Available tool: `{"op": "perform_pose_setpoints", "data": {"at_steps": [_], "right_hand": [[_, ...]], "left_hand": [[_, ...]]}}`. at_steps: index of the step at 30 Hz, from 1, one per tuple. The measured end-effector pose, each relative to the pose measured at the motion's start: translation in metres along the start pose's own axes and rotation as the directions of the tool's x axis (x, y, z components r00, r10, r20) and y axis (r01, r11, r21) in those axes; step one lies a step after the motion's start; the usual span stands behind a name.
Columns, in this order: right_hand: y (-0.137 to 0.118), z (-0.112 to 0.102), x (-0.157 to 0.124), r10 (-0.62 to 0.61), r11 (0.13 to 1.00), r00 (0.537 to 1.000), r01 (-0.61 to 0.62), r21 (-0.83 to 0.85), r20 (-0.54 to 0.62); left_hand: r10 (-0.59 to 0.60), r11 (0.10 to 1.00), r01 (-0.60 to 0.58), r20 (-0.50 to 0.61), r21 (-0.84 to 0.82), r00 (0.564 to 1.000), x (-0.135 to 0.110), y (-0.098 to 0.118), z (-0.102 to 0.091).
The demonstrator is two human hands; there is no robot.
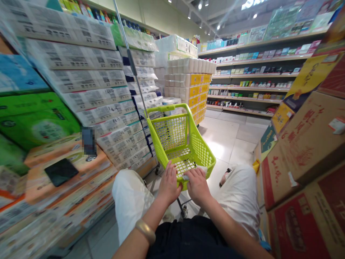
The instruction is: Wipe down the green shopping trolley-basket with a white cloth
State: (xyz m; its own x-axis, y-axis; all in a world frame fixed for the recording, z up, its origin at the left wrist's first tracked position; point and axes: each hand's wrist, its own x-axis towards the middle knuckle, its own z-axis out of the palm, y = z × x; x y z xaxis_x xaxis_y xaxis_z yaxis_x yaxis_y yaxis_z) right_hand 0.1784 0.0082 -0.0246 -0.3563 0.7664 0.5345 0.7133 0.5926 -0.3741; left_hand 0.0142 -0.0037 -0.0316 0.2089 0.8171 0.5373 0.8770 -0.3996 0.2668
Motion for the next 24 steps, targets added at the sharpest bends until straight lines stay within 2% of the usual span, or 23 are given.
{"op": "perform_pose_setpoints", "data": {"at_steps": [2,4,8,11,13,15,20,22,24], "right_hand": [[-0.001,-0.002,0.002,-0.037,0.999,0.998,0.036,0.007,0.049],[0.012,-0.010,0.003,-0.042,0.999,0.997,0.042,0.005,0.068],[0.052,-0.028,0.005,0.024,0.999,1.000,-0.025,-0.039,-0.010],[0.066,-0.034,0.004,0.048,0.997,0.998,-0.050,-0.058,-0.028],[0.059,-0.031,0.004,0.081,0.994,0.996,-0.084,-0.073,-0.033],[0.040,-0.022,0.003,0.097,0.992,0.995,-0.099,-0.078,-0.032],[-0.018,0.007,0.005,-0.002,0.998,1.000,0.004,-0.064,0.023],[-0.022,0.008,0.006,-0.042,0.997,0.997,0.046,-0.064,0.062],[-0.009,0.001,0.006,-0.058,0.996,0.994,0.063,-0.060,0.089]], "left_hand": [[0.015,1.000,-0.015,0.008,-0.002,1.000,0.000,-0.002,-0.003],[0.030,1.000,-0.030,0.015,0.003,0.999,0.000,-0.003,-0.004],[0.028,1.000,-0.028,0.009,0.011,1.000,0.000,-0.003,-0.004],[0.017,1.000,-0.017,0.005,0.005,1.000,0.000,-0.001,-0.002],[0.009,1.000,-0.009,0.004,0.001,1.000,0.000,0.000,-0.001],[0.006,1.000,-0.006,0.005,-0.003,1.000,0.000,0.000,-0.001],[0.027,0.999,-0.027,0.034,-0.017,0.999,0.002,-0.003,-0.001],[0.033,0.999,-0.032,0.041,-0.020,0.999,0.003,-0.005,-0.002],[0.027,0.999,-0.026,0.033,-0.020,0.999,0.004,-0.005,-0.003]]}}
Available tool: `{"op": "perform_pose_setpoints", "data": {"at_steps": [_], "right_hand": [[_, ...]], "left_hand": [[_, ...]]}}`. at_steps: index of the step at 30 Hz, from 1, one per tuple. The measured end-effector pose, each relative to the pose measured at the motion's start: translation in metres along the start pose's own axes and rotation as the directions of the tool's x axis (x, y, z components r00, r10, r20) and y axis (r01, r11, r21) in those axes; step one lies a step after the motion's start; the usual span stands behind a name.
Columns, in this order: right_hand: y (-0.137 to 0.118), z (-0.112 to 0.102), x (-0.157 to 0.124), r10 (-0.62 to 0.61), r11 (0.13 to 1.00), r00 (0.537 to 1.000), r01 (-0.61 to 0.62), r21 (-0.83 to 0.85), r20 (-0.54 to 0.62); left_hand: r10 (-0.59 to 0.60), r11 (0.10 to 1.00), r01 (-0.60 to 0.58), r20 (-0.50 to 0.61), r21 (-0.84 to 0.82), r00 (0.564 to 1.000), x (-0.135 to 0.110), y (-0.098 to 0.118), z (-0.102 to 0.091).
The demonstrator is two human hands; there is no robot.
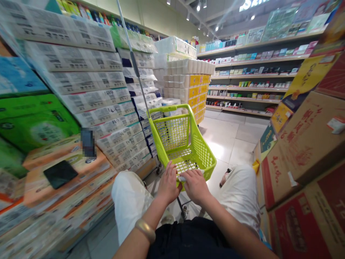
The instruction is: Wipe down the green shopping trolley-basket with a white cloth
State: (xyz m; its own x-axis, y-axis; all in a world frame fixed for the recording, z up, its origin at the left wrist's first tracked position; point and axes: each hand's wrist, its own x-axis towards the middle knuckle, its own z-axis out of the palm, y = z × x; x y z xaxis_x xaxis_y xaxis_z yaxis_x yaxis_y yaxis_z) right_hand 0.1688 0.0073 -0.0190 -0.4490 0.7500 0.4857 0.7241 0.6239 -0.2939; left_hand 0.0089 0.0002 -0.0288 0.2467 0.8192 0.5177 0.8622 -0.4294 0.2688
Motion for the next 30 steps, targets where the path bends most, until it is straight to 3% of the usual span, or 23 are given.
{"op": "perform_pose_setpoints", "data": {"at_steps": [6,10,15,18,24,27,30], "right_hand": [[0.055,-0.024,-0.009,0.118,0.993,0.989,-0.118,0.002,-0.089],[0.035,-0.014,-0.007,0.173,0.984,0.977,-0.176,-0.018,-0.125],[0.003,-0.001,-0.004,0.095,0.996,0.993,-0.095,0.000,-0.065],[0.015,-0.008,-0.006,0.053,0.999,0.998,-0.053,0.006,-0.039],[0.054,-0.023,-0.011,0.124,0.992,0.986,-0.125,-0.007,-0.112],[0.037,-0.014,-0.008,0.153,0.988,0.980,-0.156,-0.016,-0.128],[0.003,0.001,-0.003,0.076,0.997,0.994,-0.077,-0.016,-0.085]], "left_hand": [[0.004,1.000,-0.005,-0.026,-0.006,1.000,0.000,-0.001,-0.002],[-0.005,1.000,0.005,-0.035,-0.016,0.999,0.000,-0.001,-0.003],[0.021,1.000,-0.021,-0.026,-0.005,0.999,-0.002,-0.006,-0.007],[0.036,0.999,-0.037,-0.009,-0.004,0.999,-0.002,-0.012,-0.011],[0.020,1.000,-0.021,-0.010,-0.013,1.000,0.000,-0.015,-0.014],[0.015,1.000,-0.015,-0.018,-0.016,1.000,0.000,-0.012,-0.011],[0.019,0.999,-0.020,-0.021,-0.029,1.000,-0.001,-0.009,-0.007]]}}
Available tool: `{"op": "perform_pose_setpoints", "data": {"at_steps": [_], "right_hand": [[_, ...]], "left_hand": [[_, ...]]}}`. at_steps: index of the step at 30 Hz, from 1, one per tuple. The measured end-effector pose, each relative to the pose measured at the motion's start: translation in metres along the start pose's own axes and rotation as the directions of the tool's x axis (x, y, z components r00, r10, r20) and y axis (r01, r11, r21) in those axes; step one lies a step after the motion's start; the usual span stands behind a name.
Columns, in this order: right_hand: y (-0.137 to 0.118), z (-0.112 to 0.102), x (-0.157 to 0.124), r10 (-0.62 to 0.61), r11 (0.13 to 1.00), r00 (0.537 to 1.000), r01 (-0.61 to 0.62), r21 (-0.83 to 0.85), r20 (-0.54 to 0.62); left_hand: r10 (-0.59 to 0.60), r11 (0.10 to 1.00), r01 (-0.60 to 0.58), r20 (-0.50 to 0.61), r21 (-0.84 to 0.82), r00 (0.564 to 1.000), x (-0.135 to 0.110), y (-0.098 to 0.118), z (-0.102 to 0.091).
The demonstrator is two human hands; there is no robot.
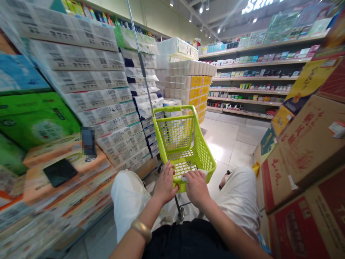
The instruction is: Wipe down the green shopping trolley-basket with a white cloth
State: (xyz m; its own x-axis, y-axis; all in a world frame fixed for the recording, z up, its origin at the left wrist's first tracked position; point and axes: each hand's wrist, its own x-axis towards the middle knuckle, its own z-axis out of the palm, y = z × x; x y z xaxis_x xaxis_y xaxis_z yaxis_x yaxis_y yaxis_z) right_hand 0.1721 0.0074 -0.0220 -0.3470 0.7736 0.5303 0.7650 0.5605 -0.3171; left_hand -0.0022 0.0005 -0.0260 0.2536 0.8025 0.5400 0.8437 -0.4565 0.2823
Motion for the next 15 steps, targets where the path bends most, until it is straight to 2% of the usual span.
{"op": "perform_pose_setpoints", "data": {"at_steps": [2,4,6,11,13,15], "right_hand": [[-0.015,0.005,0.001,-0.050,0.999,0.998,0.050,0.007,0.039],[-0.016,0.004,0.002,-0.074,0.997,0.995,0.073,0.015,0.070],[-0.003,-0.002,0.001,-0.064,0.998,0.995,0.063,0.024,0.076],[0.046,-0.023,-0.003,0.050,0.998,0.999,-0.050,0.027,0.000],[0.049,-0.023,-0.004,0.081,0.997,0.997,-0.080,0.012,-0.018],[0.040,-0.018,-0.004,0.097,0.995,0.995,-0.097,-0.004,-0.027]], "left_hand": [[0.006,1.000,-0.006,0.002,-0.015,1.000,-0.001,0.001,0.002],[0.013,1.000,-0.013,0.006,-0.024,1.000,-0.001,0.000,0.001],[0.018,1.000,-0.018,0.011,-0.025,1.000,-0.001,-0.002,0.000],[0.001,1.000,-0.001,0.031,-0.020,1.000,0.000,-0.007,-0.005],[-0.004,1.000,0.005,0.025,-0.018,1.000,0.000,-0.007,-0.004],[-0.005,1.000,0.005,0.013,-0.010,1.000,-0.001,-0.005,-0.002]]}}
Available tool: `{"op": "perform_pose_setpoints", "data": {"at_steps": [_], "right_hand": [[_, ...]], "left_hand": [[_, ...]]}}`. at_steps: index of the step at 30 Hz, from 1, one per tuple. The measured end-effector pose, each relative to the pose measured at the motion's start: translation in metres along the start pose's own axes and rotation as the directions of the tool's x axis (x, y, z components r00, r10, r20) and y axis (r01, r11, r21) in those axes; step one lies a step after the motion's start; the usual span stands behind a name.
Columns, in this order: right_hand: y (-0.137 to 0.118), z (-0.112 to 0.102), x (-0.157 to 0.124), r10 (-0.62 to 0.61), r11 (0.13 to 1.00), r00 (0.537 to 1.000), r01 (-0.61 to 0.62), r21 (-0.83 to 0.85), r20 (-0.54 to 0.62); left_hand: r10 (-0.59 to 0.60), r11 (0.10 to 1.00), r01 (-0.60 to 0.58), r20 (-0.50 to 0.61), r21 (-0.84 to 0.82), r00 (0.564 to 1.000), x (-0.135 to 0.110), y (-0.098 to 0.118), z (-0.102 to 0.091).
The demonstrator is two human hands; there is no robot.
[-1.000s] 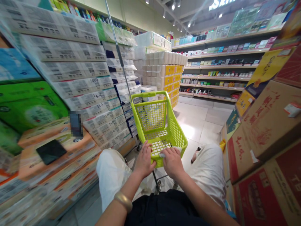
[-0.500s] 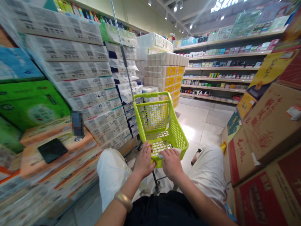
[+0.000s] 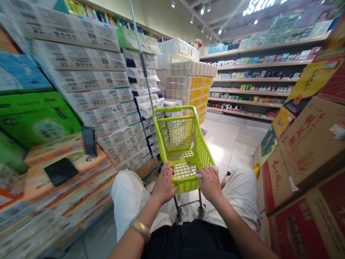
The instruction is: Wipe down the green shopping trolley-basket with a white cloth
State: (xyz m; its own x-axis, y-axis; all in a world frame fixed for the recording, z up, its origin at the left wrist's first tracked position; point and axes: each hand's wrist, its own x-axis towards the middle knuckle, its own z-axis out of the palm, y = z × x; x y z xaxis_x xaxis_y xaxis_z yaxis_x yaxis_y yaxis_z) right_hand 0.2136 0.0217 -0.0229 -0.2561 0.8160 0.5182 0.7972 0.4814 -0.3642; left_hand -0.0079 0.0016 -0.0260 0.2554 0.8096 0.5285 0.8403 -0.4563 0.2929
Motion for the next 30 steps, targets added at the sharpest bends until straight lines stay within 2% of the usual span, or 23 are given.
{"op": "perform_pose_setpoints", "data": {"at_steps": [4,6,10,14,17,23,30], "right_hand": [[-0.034,0.016,-0.004,-0.088,0.996,0.995,0.088,0.007,0.037],[-0.042,0.019,-0.004,-0.137,0.991,0.988,0.136,0.011,0.070],[-0.024,0.009,0.000,-0.156,0.988,0.982,0.155,0.019,0.111],[0.011,-0.005,0.003,-0.098,0.995,0.994,0.098,0.011,0.044],[0.024,-0.008,0.002,-0.098,0.995,0.995,0.098,0.005,0.018],[0.012,-0.002,-0.003,-0.087,0.996,0.996,0.087,0.022,0.001],[-0.017,0.009,-0.011,-0.142,0.988,0.990,0.142,0.066,-0.004]], "left_hand": [[0.009,1.000,-0.008,-0.022,0.011,1.000,-0.001,0.004,0.005],[0.012,1.000,-0.012,-0.027,0.004,1.000,-0.002,0.004,0.005],[0.016,1.000,-0.016,-0.006,-0.010,1.000,-0.002,0.002,0.003],[0.003,1.000,-0.003,0.016,-0.016,1.000,0.000,0.000,0.001],[0.003,1.000,-0.003,0.028,-0.020,1.000,0.001,-0.001,0.000],[0.023,0.999,-0.022,0.041,-0.035,0.999,0.000,-0.011,-0.008],[-0.009,0.999,0.007,0.046,0.045,0.999,-0.010,-0.042,-0.019]]}}
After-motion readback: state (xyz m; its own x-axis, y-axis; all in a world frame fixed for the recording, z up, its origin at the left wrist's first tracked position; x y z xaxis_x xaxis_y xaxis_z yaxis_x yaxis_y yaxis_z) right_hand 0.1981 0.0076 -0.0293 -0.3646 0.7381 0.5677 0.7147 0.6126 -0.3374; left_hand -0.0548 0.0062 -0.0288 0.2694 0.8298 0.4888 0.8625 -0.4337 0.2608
